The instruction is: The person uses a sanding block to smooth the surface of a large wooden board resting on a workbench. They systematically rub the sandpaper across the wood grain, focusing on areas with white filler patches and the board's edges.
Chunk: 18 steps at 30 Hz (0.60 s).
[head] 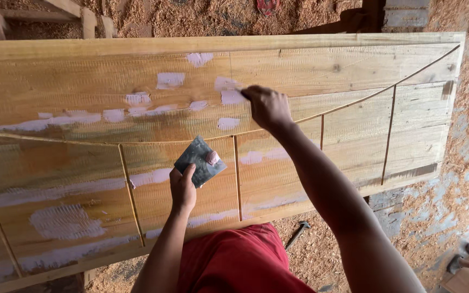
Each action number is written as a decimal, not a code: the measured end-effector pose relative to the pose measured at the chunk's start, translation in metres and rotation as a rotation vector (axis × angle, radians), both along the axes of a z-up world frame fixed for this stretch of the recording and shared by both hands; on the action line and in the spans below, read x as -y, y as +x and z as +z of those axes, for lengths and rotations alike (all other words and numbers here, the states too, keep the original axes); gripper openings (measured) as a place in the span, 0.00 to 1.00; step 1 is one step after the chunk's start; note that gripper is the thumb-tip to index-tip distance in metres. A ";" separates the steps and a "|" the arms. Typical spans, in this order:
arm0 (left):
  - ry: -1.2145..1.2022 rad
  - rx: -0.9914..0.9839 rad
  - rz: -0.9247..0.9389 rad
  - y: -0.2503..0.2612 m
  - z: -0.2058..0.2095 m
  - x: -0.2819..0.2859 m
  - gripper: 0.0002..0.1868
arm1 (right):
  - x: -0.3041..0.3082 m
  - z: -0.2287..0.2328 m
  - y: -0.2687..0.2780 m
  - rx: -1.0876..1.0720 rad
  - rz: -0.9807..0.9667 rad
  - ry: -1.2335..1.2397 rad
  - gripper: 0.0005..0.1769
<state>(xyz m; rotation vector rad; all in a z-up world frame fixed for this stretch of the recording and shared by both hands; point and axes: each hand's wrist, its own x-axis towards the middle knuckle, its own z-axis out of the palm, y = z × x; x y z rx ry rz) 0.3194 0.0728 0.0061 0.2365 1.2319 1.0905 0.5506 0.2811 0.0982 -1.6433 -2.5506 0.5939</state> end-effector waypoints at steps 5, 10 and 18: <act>0.055 -0.075 0.044 -0.008 -0.006 0.008 0.13 | -0.001 -0.001 -0.039 0.153 0.104 -0.029 0.30; 0.005 -0.039 0.056 -0.012 -0.010 0.008 0.13 | 0.012 -0.014 -0.043 0.068 0.165 0.046 0.19; -0.013 -0.052 0.062 -0.024 -0.009 0.010 0.11 | 0.023 -0.020 -0.030 0.113 0.237 0.091 0.22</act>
